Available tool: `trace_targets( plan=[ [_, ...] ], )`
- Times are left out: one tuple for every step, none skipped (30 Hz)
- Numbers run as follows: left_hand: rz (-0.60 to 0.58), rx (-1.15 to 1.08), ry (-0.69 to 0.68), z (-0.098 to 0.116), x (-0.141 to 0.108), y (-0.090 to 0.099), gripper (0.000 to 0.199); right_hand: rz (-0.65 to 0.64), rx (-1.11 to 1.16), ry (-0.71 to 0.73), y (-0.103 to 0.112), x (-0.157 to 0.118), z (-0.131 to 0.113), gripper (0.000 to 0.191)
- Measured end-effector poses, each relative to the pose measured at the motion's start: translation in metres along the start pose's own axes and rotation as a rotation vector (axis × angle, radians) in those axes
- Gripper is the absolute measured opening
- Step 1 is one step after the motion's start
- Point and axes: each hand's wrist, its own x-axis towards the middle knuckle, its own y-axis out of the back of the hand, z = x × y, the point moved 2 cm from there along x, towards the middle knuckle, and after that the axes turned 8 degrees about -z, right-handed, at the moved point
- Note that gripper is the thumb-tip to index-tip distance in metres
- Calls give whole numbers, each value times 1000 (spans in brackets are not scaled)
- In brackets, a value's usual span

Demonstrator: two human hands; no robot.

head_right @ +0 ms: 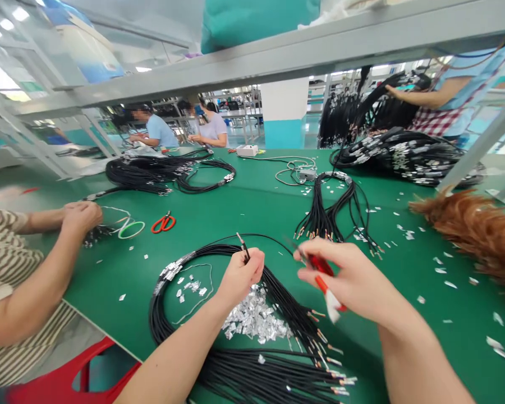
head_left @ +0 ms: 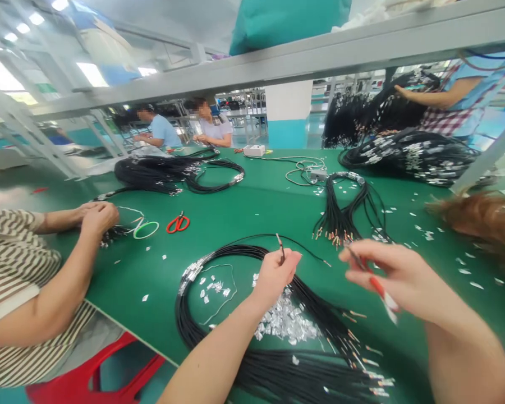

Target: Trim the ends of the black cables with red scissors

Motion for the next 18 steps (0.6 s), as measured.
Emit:
trace_targets(
  plan=[
    [-18,92,20,-1,-2,-3,43,-10,47,16,-9,4,-4,13],
    [-40,182,32,-2,-3,-5,43,-12,104,26,-18,9,-7,11],
    [-62,263,41,-3,-5,-7,42,-22,149,67,-28,14,-9,11],
    [-83,326,47,-3,-6,-9,41,-41,167,132,-37,18,-12,13],
    [-103,375,49,-3,-7,-11,40,-51,161,200,-44,21,-13,16],
    [-126,412,48,-3,-7,-13,39,-64,146,248,-50,23,-13,17],
    [-153,441,48,-3,-7,-14,37,-60,150,284,-54,24,-13,18],
    [-180,463,50,-3,-7,-16,36,-54,172,303,-56,24,-12,17],
    [-204,481,55,-3,-7,-16,35,-45,206,308,-57,24,-12,15],
    [-223,498,65,-3,-6,-16,35,-35,253,303,-57,23,-11,13],
    [-241,515,81,-3,-6,-16,35,-29,307,293,-56,23,-10,12],
    [-261,533,105,-4,-6,-16,37,-29,357,281,-54,23,-10,12],
    [-280,551,128,-4,-6,-15,38,-37,398,268,-53,22,-10,14],
    [-298,567,147,-5,-6,-15,39,-52,425,255,-51,22,-10,15],
    [-309,579,159,-5,-6,-14,40,-72,440,239,-49,23,-10,16],
    [-310,587,162,-5,-6,-13,40,-88,444,223,-48,23,-10,15],
    [-303,588,158,-4,-5,-12,40,-99,443,207,-46,23,-10,13],
    [-290,586,148,-3,-5,-12,40,-102,446,193,-45,23,-10,11]
  ],
)
